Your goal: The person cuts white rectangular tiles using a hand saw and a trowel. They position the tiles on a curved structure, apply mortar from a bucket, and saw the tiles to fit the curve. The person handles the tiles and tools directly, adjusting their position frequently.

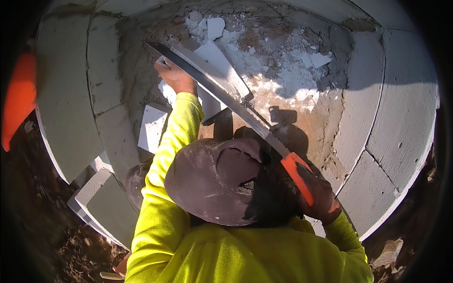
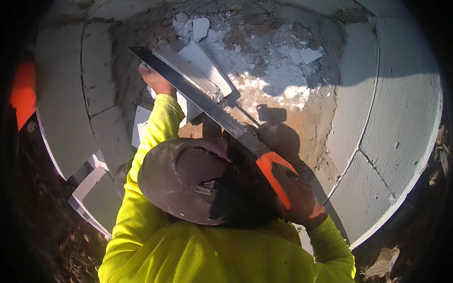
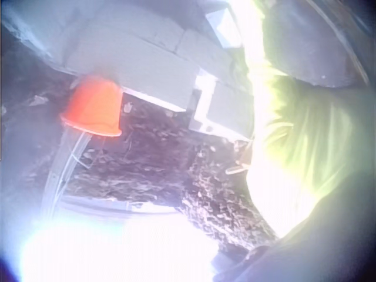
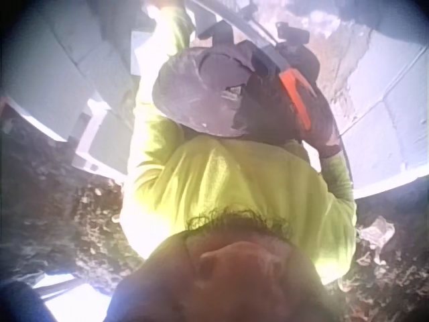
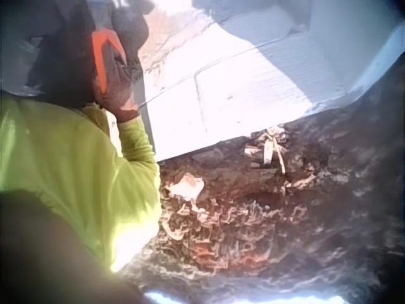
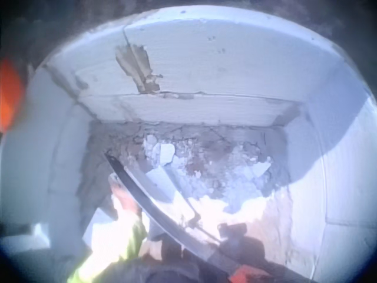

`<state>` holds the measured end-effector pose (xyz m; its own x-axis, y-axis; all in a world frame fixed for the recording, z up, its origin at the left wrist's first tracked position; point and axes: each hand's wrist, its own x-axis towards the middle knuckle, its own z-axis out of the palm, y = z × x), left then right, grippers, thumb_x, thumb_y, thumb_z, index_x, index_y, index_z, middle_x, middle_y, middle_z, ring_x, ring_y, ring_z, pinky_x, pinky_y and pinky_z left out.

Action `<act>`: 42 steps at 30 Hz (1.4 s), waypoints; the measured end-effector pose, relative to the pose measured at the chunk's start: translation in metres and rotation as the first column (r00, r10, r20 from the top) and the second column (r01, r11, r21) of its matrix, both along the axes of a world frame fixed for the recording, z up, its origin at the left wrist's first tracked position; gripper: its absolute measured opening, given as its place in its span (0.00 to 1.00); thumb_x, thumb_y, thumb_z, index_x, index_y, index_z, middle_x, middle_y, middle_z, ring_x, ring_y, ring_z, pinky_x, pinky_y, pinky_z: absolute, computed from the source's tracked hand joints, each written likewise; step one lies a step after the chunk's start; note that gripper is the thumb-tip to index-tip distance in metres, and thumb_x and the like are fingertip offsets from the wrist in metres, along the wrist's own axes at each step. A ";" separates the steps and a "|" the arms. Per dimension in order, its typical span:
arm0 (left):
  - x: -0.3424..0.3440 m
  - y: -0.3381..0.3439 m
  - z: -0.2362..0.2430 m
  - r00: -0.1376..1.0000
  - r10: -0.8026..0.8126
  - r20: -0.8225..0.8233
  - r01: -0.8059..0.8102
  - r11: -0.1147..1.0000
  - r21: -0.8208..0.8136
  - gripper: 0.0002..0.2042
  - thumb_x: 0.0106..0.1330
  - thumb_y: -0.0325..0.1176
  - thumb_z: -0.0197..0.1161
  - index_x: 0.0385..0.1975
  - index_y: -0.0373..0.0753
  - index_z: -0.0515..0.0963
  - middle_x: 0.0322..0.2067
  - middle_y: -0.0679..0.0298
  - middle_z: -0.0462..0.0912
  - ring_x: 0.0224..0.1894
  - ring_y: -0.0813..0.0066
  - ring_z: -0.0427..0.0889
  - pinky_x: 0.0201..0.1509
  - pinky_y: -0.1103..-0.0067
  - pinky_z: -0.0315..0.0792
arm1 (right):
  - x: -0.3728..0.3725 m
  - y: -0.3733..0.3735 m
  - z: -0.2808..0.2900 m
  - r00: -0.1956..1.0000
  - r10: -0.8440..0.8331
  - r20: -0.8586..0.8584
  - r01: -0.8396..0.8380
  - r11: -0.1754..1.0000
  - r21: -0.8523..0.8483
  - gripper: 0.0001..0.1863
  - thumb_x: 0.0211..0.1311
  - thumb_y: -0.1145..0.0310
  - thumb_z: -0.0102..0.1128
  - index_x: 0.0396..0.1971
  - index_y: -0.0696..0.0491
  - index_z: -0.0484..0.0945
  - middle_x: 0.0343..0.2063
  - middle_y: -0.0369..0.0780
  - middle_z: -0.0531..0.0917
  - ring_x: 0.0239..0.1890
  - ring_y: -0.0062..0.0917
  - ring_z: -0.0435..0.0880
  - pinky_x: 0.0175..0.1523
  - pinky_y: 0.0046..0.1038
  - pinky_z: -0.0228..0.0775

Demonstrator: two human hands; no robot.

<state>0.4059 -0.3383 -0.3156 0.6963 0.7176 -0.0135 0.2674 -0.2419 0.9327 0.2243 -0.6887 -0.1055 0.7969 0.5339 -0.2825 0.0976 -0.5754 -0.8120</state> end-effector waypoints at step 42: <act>0.007 0.004 0.006 0.997 -0.056 0.060 0.063 0.990 -0.124 0.10 0.76 0.30 0.41 0.47 0.29 0.65 0.42 0.47 0.75 0.45 0.62 0.76 0.53 0.75 0.68 | 0.021 0.004 -0.013 1.000 -0.023 0.015 0.023 0.999 0.037 0.32 0.51 0.77 0.61 0.60 0.61 0.68 0.46 0.53 0.82 0.49 0.47 0.83 0.55 0.40 0.77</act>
<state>0.4126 -0.3345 -0.3097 0.7399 0.6699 -0.0611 0.2026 -0.1354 0.9699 0.2456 -0.6846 -0.1190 0.8134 0.5250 -0.2506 0.0974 -0.5476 -0.8311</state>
